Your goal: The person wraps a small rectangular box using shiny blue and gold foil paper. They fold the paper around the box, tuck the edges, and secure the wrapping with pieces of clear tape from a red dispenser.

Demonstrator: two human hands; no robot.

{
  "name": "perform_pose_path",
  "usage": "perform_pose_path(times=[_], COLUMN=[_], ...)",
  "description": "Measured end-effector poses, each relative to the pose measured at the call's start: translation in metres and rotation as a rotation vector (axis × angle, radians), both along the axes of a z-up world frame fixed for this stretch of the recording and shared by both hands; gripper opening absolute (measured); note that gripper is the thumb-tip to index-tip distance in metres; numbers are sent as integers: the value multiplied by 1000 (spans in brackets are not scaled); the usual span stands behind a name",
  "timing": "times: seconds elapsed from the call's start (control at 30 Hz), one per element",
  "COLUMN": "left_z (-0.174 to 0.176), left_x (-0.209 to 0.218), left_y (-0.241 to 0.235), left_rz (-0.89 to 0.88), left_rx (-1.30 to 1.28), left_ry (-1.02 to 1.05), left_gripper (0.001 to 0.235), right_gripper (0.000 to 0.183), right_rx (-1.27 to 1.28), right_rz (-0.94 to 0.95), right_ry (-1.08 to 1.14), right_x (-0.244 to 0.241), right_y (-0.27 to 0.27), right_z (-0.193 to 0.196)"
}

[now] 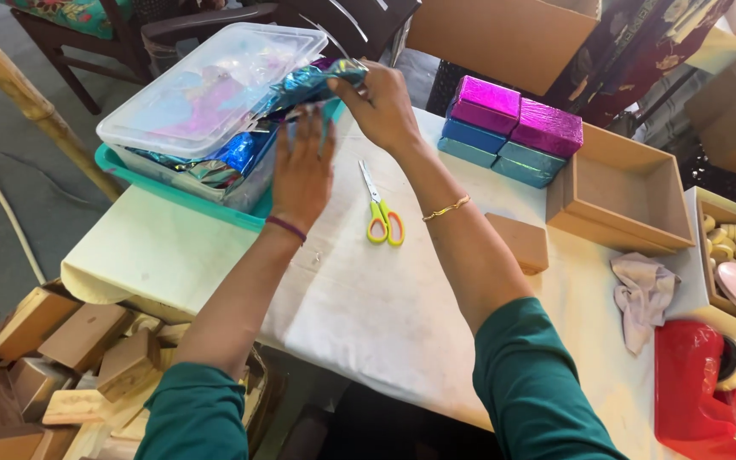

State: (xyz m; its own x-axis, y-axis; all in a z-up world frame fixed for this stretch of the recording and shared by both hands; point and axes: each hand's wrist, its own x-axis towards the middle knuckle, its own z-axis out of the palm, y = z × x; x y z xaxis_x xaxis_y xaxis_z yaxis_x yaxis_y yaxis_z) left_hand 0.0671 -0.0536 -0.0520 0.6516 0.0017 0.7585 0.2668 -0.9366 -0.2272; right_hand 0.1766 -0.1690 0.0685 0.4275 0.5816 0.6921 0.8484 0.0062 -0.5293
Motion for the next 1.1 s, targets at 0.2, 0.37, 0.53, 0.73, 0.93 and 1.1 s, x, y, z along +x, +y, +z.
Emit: perform_pose_path(times=[0.2,0.37,0.53,0.73,0.93,1.1], left_z=[-4,-80,-32,11,19,0], left_x=[38,101,13,-122,-133,-116], left_y=[35,120,56,28,53,69], left_rz=[243,18,36,204,13,-121], left_rx=[-429,-453,-344,-31,-364,-232], left_ry=[281,215,189,-82,-192,-245], left_gripper=[84,53,37,28,53,12], right_gripper=[22,49,41,46,70,62], right_rx=[-118,38,-142,-423,-523,-649], right_rz=[-87,63,77,50,62,-49], right_ry=[-97,-155,-167,-344,-296,-229], right_x=[-6,-49,-45,-50,-42,-41], right_y=[11,-10,-21,-10,20,34], right_z=[9,-9,-52,-76,-94,-90])
